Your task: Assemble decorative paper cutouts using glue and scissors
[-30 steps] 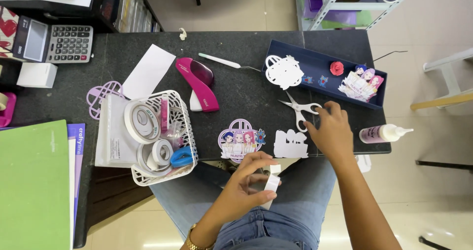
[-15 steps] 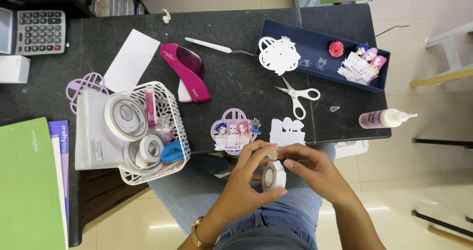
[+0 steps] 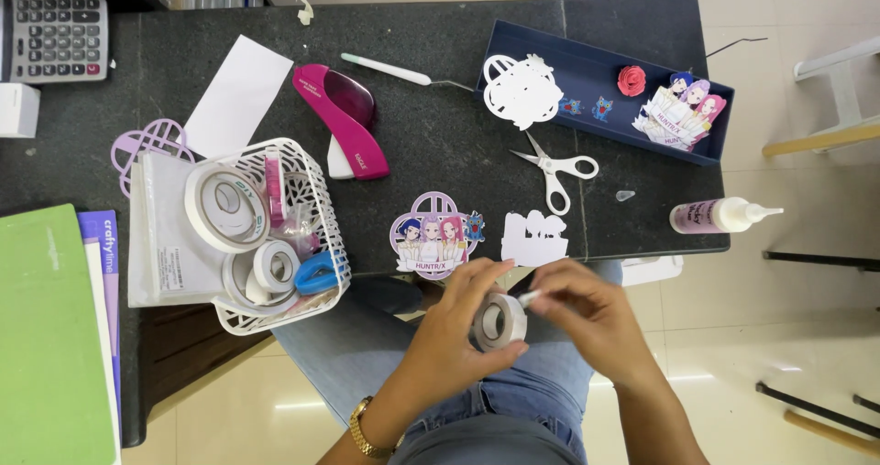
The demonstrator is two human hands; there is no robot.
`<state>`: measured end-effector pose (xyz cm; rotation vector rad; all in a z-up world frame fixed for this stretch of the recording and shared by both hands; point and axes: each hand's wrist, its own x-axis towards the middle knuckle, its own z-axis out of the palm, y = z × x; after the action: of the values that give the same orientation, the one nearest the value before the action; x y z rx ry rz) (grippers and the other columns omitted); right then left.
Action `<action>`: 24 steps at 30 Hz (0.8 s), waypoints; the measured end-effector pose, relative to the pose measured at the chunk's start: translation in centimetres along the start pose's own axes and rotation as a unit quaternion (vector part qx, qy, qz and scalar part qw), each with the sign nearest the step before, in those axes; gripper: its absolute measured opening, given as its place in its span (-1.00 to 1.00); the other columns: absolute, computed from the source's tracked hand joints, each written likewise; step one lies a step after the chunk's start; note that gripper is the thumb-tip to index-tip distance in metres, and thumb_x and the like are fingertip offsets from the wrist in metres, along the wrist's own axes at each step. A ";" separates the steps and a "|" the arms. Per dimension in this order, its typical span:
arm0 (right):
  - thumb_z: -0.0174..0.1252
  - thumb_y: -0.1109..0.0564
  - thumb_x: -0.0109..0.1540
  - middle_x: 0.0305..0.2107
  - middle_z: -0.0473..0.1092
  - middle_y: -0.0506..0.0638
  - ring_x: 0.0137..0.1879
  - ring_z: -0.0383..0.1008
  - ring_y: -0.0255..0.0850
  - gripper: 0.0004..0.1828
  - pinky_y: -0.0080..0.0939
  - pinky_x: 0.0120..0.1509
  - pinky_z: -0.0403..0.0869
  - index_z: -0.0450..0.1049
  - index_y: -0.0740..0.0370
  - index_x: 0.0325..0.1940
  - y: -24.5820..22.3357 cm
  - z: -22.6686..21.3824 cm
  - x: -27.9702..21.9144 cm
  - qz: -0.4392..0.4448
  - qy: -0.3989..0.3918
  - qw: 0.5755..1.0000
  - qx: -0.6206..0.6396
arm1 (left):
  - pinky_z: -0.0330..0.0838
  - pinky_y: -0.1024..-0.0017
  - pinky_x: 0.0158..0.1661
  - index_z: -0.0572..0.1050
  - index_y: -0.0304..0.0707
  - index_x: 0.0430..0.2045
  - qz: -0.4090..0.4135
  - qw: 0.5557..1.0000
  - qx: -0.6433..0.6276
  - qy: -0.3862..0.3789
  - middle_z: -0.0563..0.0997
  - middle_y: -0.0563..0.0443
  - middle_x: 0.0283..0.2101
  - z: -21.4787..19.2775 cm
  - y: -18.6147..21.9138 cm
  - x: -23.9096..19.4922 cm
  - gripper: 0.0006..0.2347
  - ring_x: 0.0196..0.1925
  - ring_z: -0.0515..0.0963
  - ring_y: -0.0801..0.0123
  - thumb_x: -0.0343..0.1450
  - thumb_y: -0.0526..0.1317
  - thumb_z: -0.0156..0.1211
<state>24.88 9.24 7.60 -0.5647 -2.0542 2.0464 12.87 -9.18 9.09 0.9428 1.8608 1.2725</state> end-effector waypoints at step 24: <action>0.20 0.08 0.28 -0.33 0.46 -0.11 -0.19 0.46 -0.17 -0.91 -0.13 -0.09 0.39 0.58 0.07 -0.23 8.1 -4.5 9.8 -0.018 -0.195 0.876 -0.442 | 0.47 0.26 -0.67 0.29 -0.09 0.31 0.037 0.895 0.443 0.025 0.05 0.21 0.54 8.7 -8.1 1.4 -0.23 -0.28 0.55 0.17 0.11 -0.21 0.40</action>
<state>18.79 17.01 -1.63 -0.2080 -3.1875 1.1407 18.05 -6.18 -1.26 1.4412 2.5080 0.4196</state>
